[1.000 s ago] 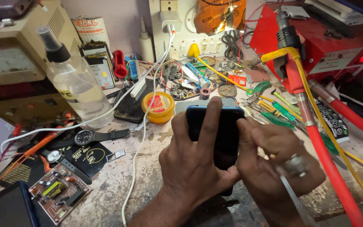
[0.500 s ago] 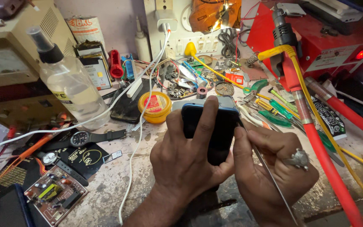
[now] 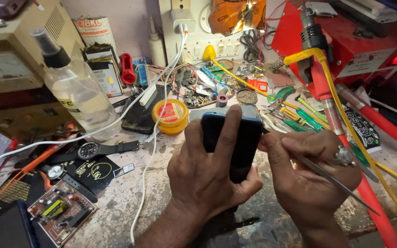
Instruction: The person holds a blue smartphone and uses a metal prying tool to separate the back cover from the frame. After removing the back cover, the person uses a screwdriver to unscrew and remove screws from the internal chassis.
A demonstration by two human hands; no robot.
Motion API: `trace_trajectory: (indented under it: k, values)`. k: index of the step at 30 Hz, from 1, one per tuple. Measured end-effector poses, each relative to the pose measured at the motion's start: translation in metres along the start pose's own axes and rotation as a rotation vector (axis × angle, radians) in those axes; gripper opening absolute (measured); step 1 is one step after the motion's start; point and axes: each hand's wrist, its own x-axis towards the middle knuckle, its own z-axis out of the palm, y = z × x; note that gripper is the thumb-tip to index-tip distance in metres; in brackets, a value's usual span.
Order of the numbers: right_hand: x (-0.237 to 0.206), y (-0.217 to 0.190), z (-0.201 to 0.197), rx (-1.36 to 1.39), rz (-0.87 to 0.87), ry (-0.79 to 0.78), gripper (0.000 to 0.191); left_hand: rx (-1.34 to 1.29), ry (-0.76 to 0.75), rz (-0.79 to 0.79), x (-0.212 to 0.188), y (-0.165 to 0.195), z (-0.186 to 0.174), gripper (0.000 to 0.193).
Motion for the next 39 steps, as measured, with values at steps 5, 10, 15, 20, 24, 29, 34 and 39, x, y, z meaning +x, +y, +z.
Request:
trace_trajectory:
  k: [5, 10, 15, 20, 24, 29, 34, 39]
  values:
    - [0.002, -0.002, 0.002, -0.041, -0.038, 0.002, 0.024, 0.003, -0.009, -0.006, 0.001, 0.002, 0.0, 0.102]
    - [-0.003, -0.018, 0.015, -0.429, -0.286, 0.045, 0.026, -0.008, -0.005, -0.044, 0.001, 0.008, 0.001, 0.094]
    - [0.001, -0.028, 0.022, -0.189, -0.091, 0.104, 0.028, -0.047, 0.024, -0.051, -0.001, 0.006, 0.0, 0.096]
    - [-0.001, -0.029, 0.02, -0.401, -0.18, 0.043, 0.029, -0.033, -0.003, -0.059, -0.001, 0.005, -0.002, 0.098]
    - [-0.002, -0.019, 0.02, -0.264, -0.144, 0.06, 0.029, -0.031, -0.004, -0.056, 0.0, 0.006, -0.002, 0.1]
    - [-0.001, -0.011, 0.01, -0.228, -0.128, 0.011, 0.03, -0.021, -0.026, -0.051, 0.001, 0.006, -0.003, 0.103]
    - [0.011, -0.009, -0.002, 0.089, 0.076, -0.047, 0.026, -0.021, -0.031, -0.03, 0.0, 0.006, -0.003, 0.106]
    - [0.015, -0.014, -0.005, 0.13, 0.101, -0.033, 0.022, -0.025, -0.03, -0.012, -0.002, 0.01, -0.002, 0.105]
